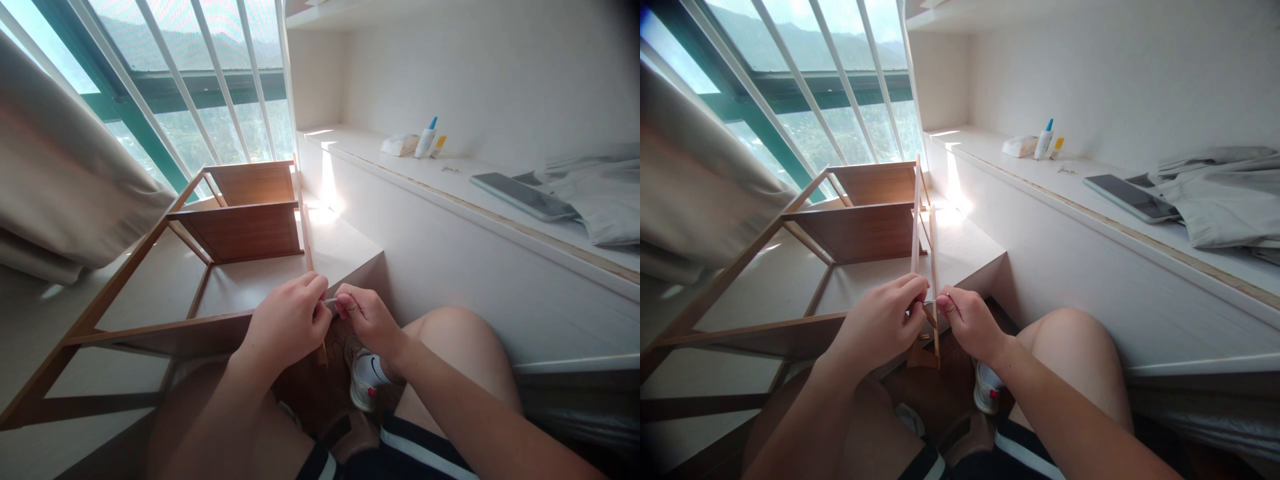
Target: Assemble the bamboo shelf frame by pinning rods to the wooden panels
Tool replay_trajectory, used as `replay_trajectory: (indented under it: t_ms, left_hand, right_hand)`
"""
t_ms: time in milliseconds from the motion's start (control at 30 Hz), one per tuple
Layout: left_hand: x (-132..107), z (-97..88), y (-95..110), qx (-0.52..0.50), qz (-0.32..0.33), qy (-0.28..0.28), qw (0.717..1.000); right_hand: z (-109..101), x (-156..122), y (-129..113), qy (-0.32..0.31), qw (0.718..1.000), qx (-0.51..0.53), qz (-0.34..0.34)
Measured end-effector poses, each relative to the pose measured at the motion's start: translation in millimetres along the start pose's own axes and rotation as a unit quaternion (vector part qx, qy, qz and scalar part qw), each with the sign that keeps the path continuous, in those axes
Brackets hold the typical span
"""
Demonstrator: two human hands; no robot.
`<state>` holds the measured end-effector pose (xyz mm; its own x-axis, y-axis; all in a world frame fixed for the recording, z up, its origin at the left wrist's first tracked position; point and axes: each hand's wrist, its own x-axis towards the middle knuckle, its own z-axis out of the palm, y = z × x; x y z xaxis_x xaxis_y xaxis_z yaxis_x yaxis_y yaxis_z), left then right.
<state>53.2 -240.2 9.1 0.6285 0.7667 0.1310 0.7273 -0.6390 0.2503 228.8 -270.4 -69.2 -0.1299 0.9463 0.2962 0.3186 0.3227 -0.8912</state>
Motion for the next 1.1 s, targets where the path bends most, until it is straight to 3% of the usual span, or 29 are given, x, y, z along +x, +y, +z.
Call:
replay_trajectory:
  t_ms: [533, 633, 767, 900, 1100]
  left_hand:
    - [-1.0, -1.1, 0.7, 0.002, 0.005, 0.0, 1.0]
    - [-1.4, -1.4, 0.7, 0.002, 0.008, -0.001, 1.0]
    - [-1.2, -1.3, 0.3, 0.002, 0.008, 0.0, 1.0]
    - [-1.0, -1.5, 0.5, 0.001, 0.005, 0.0, 1.0]
    - [-0.8, -0.2, 0.4, 0.005, 0.003, 0.004, 1.0]
  right_hand:
    - [8.7, 5.2, -8.6, 0.008, 0.99, 0.121, 0.077]
    - [11.3, 7.4, -12.8, 0.01, 0.973, 0.189, 0.129]
    - [10.4, 11.7, -23.0, 0.0, 0.93, 0.284, 0.232]
    - [3.6, 14.5, -32.4, -0.039, 0.896, 0.317, 0.308]
    - [0.8, 12.0, -33.2, -0.041, 0.903, 0.301, 0.304]
